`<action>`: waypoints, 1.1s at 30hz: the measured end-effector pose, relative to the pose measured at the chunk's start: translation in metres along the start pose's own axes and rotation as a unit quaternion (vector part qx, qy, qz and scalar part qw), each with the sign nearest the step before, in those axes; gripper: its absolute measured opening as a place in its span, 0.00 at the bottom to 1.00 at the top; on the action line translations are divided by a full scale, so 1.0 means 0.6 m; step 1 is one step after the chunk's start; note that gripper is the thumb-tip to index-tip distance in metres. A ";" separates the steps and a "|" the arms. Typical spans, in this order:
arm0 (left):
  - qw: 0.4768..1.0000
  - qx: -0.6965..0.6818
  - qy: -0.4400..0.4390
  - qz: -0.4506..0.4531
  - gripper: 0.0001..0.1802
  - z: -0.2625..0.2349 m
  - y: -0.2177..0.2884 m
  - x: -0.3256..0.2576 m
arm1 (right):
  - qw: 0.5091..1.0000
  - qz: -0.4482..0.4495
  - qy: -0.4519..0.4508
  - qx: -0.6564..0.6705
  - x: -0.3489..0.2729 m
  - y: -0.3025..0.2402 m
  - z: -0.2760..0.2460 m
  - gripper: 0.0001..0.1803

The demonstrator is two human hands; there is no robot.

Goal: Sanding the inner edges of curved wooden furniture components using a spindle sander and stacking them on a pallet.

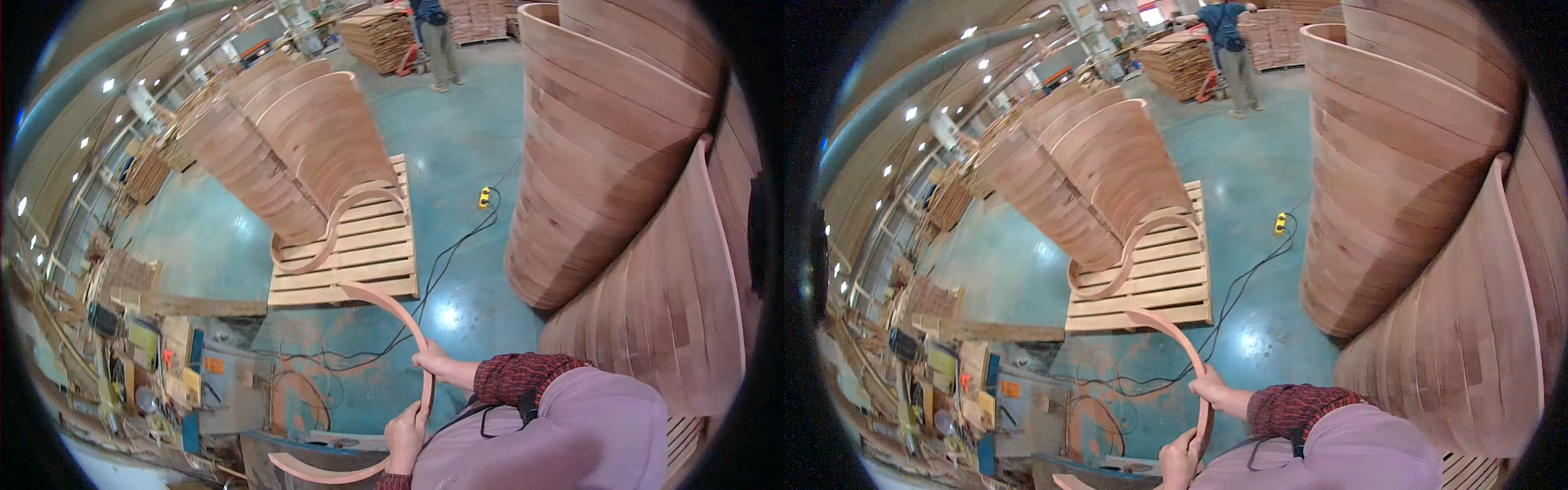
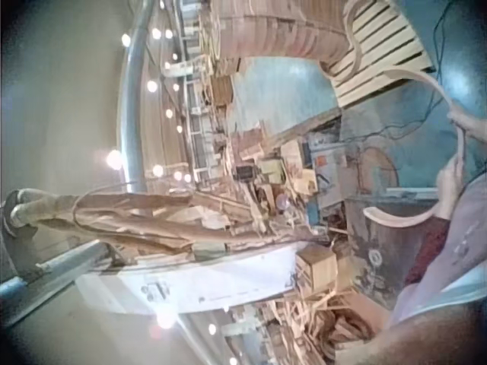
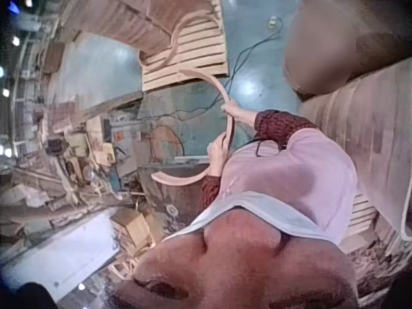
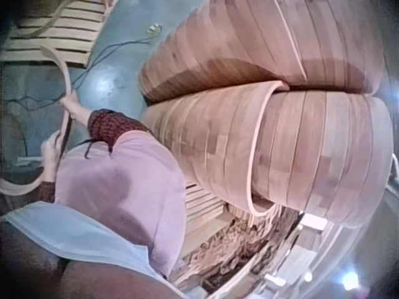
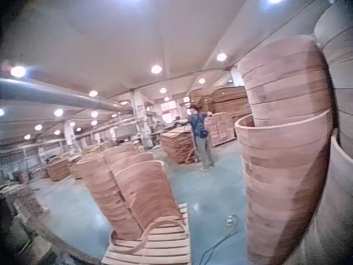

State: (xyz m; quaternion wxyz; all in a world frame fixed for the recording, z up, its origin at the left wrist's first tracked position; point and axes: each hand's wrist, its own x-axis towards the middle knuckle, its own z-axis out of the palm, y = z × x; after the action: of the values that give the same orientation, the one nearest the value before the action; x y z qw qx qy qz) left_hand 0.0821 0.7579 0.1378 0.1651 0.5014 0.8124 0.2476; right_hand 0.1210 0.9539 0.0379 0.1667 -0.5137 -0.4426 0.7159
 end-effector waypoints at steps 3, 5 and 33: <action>0.998 -0.032 -0.012 0.047 0.15 0.011 -0.020 0.048 | 0.999 -0.014 0.043 0.016 0.026 -0.035 -0.038 0.40; 0.996 -0.044 -0.039 0.068 0.17 0.011 -0.029 0.075 | 0.996 -0.032 0.074 0.043 0.033 -0.060 -0.055 0.44; 0.558 -0.769 0.093 -0.297 0.29 0.060 -0.148 0.539 | 0.914 -0.362 0.178 0.043 0.051 -0.489 -0.212 0.56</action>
State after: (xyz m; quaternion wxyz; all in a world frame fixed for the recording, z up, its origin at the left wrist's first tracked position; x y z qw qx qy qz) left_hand -0.1074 1.0232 0.0515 0.4760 -0.1111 0.4268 0.7608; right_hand 0.1573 1.1962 0.2459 0.5125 -0.4298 -0.5297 0.5215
